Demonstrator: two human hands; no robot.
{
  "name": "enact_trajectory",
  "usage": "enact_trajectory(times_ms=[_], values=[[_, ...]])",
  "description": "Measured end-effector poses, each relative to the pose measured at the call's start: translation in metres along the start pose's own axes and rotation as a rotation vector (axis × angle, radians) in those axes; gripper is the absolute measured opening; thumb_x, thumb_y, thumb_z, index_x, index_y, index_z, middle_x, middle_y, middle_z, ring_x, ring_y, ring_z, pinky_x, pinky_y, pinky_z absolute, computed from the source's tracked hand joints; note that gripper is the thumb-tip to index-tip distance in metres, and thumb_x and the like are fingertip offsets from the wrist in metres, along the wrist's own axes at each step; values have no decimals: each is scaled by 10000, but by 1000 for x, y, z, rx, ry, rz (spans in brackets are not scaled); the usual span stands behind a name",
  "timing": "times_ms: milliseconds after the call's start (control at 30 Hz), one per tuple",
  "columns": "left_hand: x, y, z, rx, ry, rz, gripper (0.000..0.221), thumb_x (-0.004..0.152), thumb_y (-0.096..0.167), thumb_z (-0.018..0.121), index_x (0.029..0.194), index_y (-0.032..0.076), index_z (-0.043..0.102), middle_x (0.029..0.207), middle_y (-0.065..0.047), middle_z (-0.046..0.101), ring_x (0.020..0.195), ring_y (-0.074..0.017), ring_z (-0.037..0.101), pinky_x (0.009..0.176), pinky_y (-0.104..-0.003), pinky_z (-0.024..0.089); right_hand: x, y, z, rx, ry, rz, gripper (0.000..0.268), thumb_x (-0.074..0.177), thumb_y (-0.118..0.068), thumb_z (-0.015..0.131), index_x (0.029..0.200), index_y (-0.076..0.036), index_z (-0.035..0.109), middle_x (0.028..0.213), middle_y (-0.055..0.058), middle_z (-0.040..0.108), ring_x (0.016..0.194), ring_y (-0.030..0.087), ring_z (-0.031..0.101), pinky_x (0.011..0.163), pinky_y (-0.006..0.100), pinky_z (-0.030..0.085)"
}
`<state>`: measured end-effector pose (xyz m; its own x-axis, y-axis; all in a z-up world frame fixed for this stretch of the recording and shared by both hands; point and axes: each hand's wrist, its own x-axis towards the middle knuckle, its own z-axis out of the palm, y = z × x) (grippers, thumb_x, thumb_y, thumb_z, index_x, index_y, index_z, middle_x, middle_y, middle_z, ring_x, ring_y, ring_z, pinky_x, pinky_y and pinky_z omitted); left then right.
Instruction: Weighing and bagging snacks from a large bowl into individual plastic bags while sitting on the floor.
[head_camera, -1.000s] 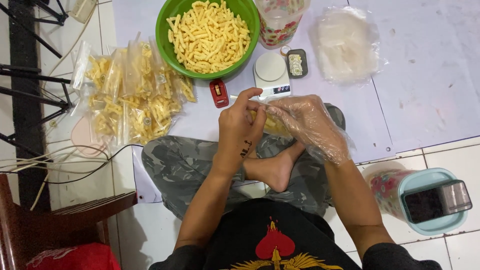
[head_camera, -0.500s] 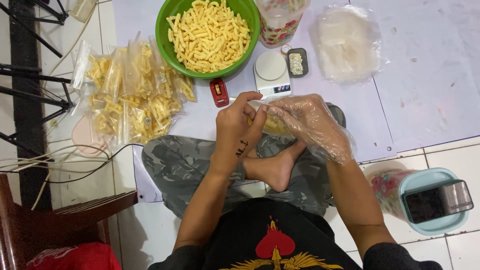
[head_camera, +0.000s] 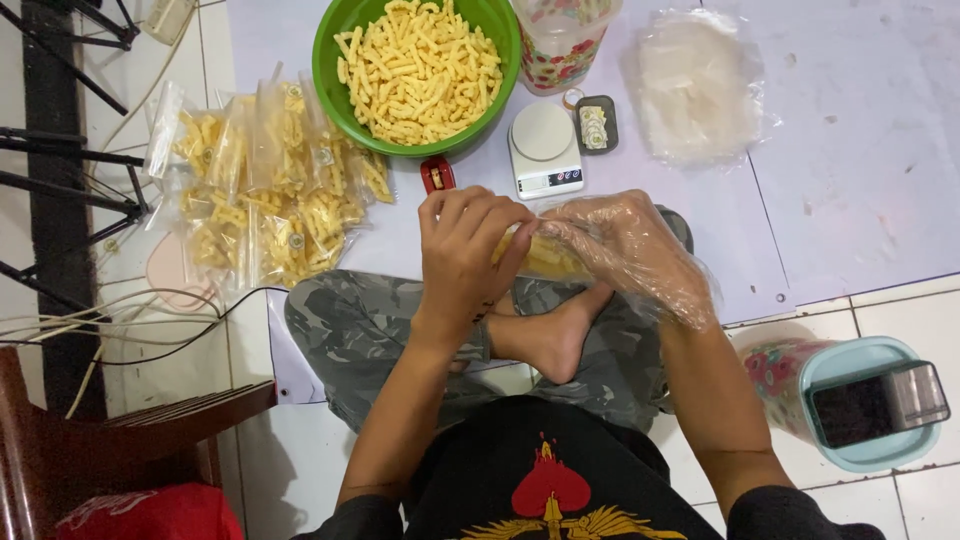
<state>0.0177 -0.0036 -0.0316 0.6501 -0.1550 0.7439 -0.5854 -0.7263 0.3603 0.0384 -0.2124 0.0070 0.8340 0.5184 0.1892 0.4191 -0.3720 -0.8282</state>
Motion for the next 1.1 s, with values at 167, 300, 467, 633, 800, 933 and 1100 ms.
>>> enact_trajectory(times_ms=[167, 300, 467, 633, 800, 933, 1100], values=[[-4, 1, -5, -54, -84, -65, 109, 972, 265, 691, 1031, 205, 760, 876, -10, 694, 917, -221, 632, 977, -453, 431, -1, -6, -3, -9, 31, 4, 156, 951, -159, 705, 1029, -70, 807, 900, 170, 786, 845, 373, 756, 737, 455, 597], [-18, -5, 2, -101, -180, -89, 87, 964, 242, 708, 1005, 181, 755, 816, 11, 635, 864, -226, 603, 923, -457, 432, -1, 1, 3, -77, 70, -14, 109, 920, -183, 768, 960, -90, 808, 887, 137, 787, 851, 354, 756, 722, 457, 593], [-26, -12, -3, -122, -256, -216, 88, 957, 226, 694, 939, 199, 777, 797, 32, 637, 848, -179, 570, 970, -444, 406, 5, 6, 12, -21, 80, -39, 261, 834, -182, 841, 1063, -79, 773, 1065, 163, 768, 1018, 385, 726, 871, 499, 575], [-67, -82, -21, 268, -454, -360, 99, 913, 369, 697, 955, 323, 774, 837, 72, 664, 976, -197, 576, 1028, -452, 383, 3, 24, 17, 57, 158, -7, 533, 784, -178, 900, 1248, -13, 697, 1232, 228, 700, 1130, 417, 681, 942, 532, 556], [-66, -141, -131, 333, 91, -477, 171, 665, 40, 630, 766, 28, 768, 680, -135, 641, 560, -291, 537, 551, -384, 448, -10, 40, 14, 191, 206, 338, 326, 889, 34, 690, 1212, 69, 676, 1191, 151, 706, 1021, 203, 655, 973, 295, 522], [-78, -203, -206, 592, 166, -487, 104, 847, 64, 736, 840, -20, 797, 763, -134, 714, 665, -271, 576, 694, -375, 487, -10, 65, 31, 135, 167, 396, 352, 875, -55, 738, 1207, 47, 688, 1156, 205, 738, 1007, 268, 713, 934, 356, 579], [-72, -296, -237, 902, 226, -643, 81, 881, 125, 775, 803, 144, 792, 775, -12, 737, 756, -184, 542, 840, -420, 402, -2, 66, 54, 187, 68, 550, 334, 880, 7, 688, 1205, 82, 690, 1157, 174, 750, 980, 220, 700, 896, 296, 544]])
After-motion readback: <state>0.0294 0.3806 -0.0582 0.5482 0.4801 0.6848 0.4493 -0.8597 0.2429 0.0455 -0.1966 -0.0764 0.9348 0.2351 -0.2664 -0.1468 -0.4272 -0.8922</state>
